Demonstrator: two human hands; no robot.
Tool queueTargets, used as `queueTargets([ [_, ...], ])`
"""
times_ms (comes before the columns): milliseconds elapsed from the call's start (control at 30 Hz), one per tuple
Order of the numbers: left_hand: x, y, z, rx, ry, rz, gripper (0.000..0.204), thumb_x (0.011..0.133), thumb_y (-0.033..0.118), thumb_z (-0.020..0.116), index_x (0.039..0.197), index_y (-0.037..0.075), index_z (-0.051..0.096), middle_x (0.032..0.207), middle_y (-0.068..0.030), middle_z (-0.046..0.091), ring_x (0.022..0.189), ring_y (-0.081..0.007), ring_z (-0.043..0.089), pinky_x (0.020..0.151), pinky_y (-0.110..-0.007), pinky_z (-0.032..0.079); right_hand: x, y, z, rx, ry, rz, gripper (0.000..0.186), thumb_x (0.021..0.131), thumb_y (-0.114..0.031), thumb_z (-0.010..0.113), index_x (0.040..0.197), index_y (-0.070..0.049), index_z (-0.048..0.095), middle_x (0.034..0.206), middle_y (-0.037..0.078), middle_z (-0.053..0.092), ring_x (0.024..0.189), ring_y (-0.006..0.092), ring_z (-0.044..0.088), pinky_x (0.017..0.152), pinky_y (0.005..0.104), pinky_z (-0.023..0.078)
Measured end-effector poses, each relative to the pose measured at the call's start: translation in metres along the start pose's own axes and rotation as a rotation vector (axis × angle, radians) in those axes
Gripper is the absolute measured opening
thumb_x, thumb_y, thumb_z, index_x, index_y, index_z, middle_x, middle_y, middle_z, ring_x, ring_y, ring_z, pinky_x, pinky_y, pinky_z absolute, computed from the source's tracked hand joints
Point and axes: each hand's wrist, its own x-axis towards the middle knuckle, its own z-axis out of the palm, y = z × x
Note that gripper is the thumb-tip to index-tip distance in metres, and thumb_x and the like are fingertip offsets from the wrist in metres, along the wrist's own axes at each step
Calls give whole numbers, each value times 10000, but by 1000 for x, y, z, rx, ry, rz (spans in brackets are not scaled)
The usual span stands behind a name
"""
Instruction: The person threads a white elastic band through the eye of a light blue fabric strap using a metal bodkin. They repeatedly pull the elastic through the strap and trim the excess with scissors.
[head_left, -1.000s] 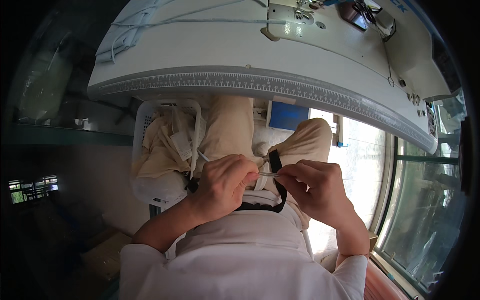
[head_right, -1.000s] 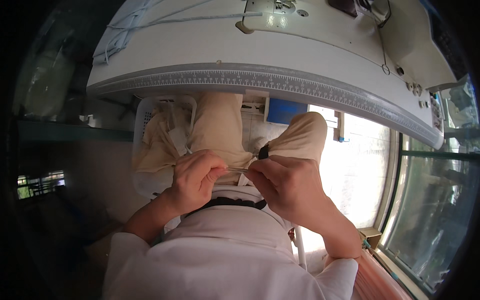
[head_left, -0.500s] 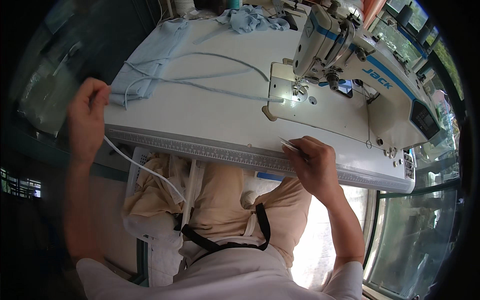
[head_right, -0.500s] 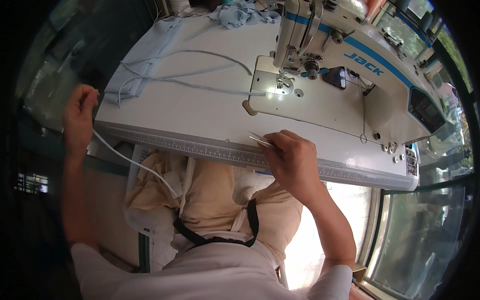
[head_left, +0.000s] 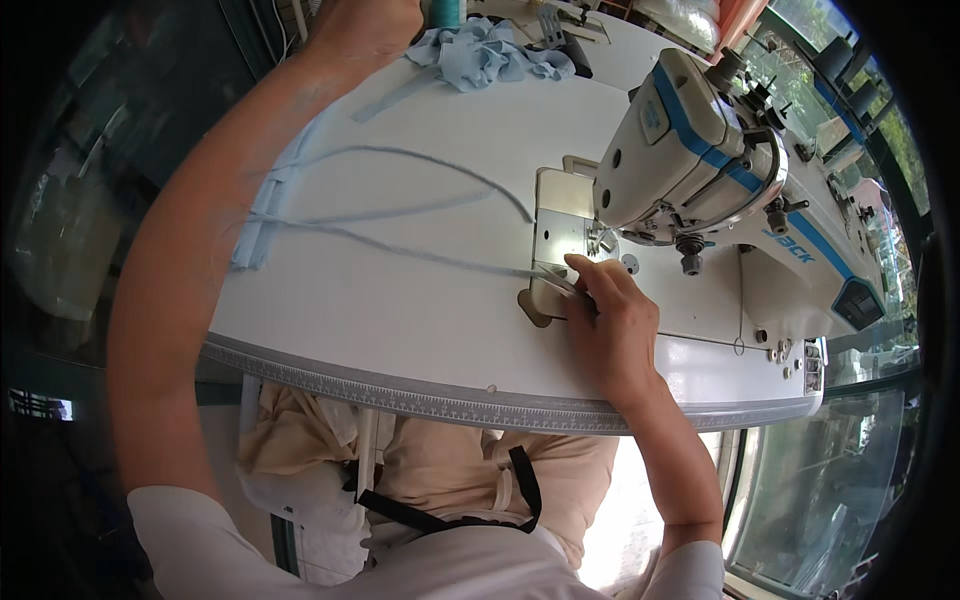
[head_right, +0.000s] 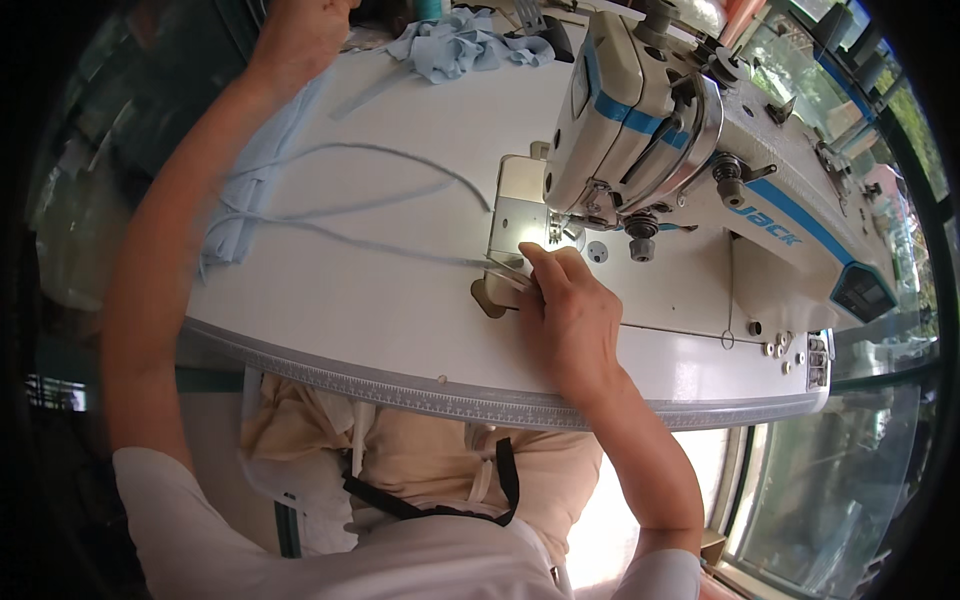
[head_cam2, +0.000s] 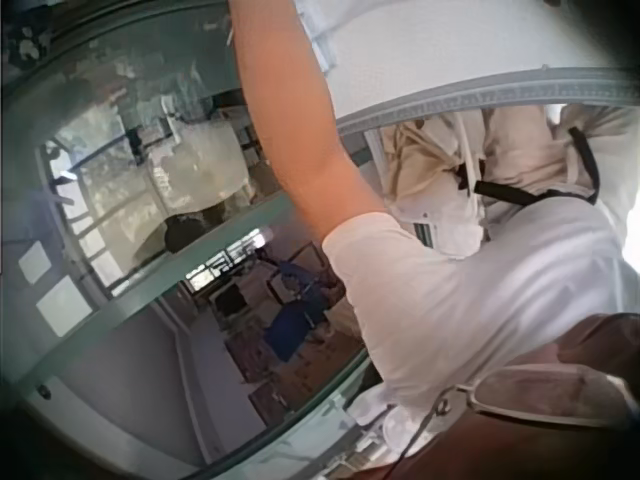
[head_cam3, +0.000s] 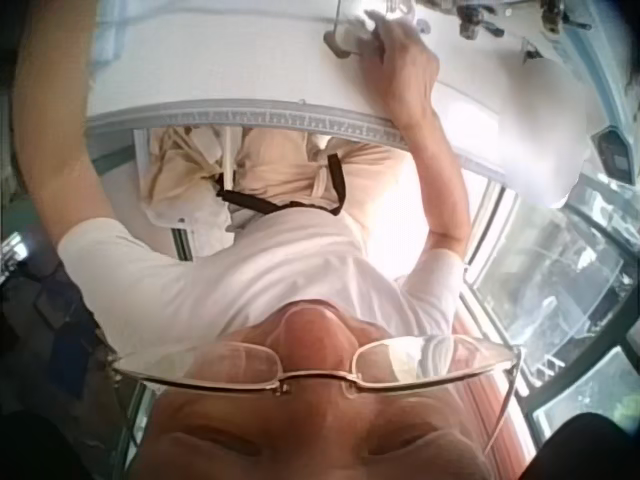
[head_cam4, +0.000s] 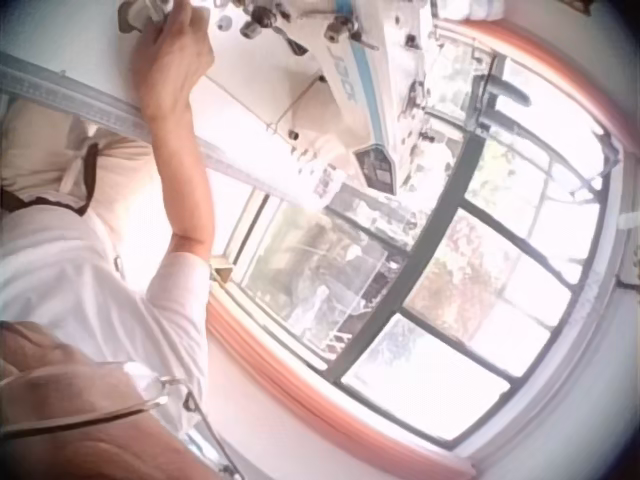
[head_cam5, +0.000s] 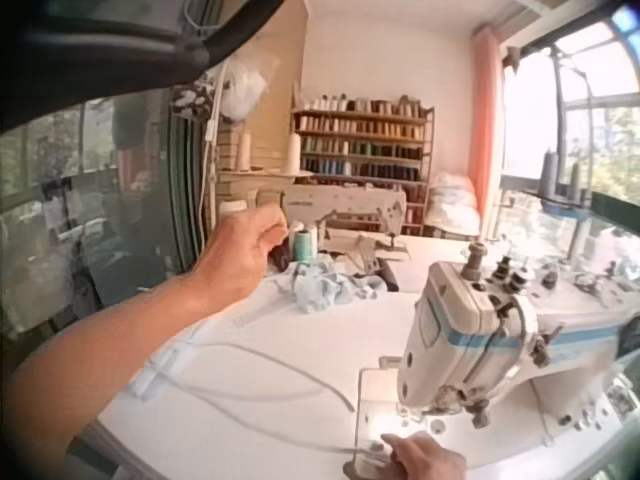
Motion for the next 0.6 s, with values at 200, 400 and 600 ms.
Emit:
queueTargets([
  [200, -88, 9, 42, 122, -225, -82, 149, 914, 150, 678, 935, 4, 660, 980, -143, 689, 1000, -324, 620, 831, -419, 495, 0, -5, 4, 80, 39, -32, 369, 752, 24, 658, 1104, -87, 679, 827, 55, 614, 626, 234, 625, 544, 349, 493],
  [400, -128, 60, -8, 151, -873, -334, 158, 894, 98, 678, 884, -15, 568, 923, -144, 607, 971, -318, 571, 864, -423, 468, -3, -5, -2, 141, 96, -31, 295, 783, 31, 672, 1062, -65, 682, 780, 59, 597, 598, 213, 624, 537, 332, 492],
  [600, -20, 43, -62, 20, -372, -553, 149, 979, 121, 576, 902, -3, 547, 915, -91, 602, 710, -157, 550, 630, -336, 482, -7, -20, -19, 333, 233, -162, 181, 847, 51, 687, 1016, -14, 698, 786, 97, 644, 632, 198, 653, 556, 291, 494],
])
